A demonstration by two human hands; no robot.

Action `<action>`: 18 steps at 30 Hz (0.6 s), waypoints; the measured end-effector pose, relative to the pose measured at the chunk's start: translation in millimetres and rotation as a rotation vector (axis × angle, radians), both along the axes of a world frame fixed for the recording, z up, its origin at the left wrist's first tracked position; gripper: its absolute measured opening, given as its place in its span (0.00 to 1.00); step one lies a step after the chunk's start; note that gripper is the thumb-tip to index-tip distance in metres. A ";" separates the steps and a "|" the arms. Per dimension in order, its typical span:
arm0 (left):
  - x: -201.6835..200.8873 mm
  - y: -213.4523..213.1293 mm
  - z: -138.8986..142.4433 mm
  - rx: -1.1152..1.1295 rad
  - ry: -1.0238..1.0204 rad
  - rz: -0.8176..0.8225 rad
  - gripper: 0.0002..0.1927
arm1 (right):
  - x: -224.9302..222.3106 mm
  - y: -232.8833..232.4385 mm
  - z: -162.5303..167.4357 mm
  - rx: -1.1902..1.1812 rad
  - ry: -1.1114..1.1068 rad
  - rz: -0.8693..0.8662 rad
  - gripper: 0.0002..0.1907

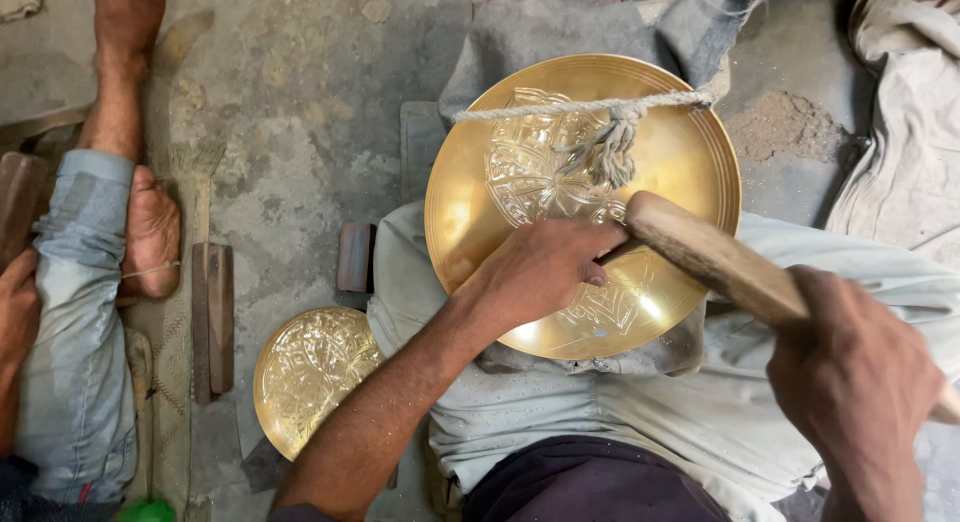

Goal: The person uses a chisel and hammer to engrave a floral pattern into a brass plate. They hold the chisel in one hand and strike it with a hammer in the other, working on the design while seated on the floor.

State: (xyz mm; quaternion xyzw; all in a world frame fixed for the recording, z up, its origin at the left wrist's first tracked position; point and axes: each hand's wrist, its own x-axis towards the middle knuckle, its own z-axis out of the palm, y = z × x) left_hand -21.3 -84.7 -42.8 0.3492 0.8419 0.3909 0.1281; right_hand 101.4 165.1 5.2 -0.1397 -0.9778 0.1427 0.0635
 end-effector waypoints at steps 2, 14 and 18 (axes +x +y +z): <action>-0.1 -2.0 0.4 -0.033 -0.076 0.008 0.18 | 2.3 2.6 -7.8 -0.050 0.055 0.021 0.18; -1.5 -1.4 7.3 -0.055 -0.037 -0.107 0.15 | 30.4 -12.5 -38.9 -0.271 0.065 -0.128 0.21; -2.3 -2.0 10.0 -0.088 -0.030 -0.111 0.18 | 29.7 -18.7 -27.1 -0.377 0.036 -0.209 0.23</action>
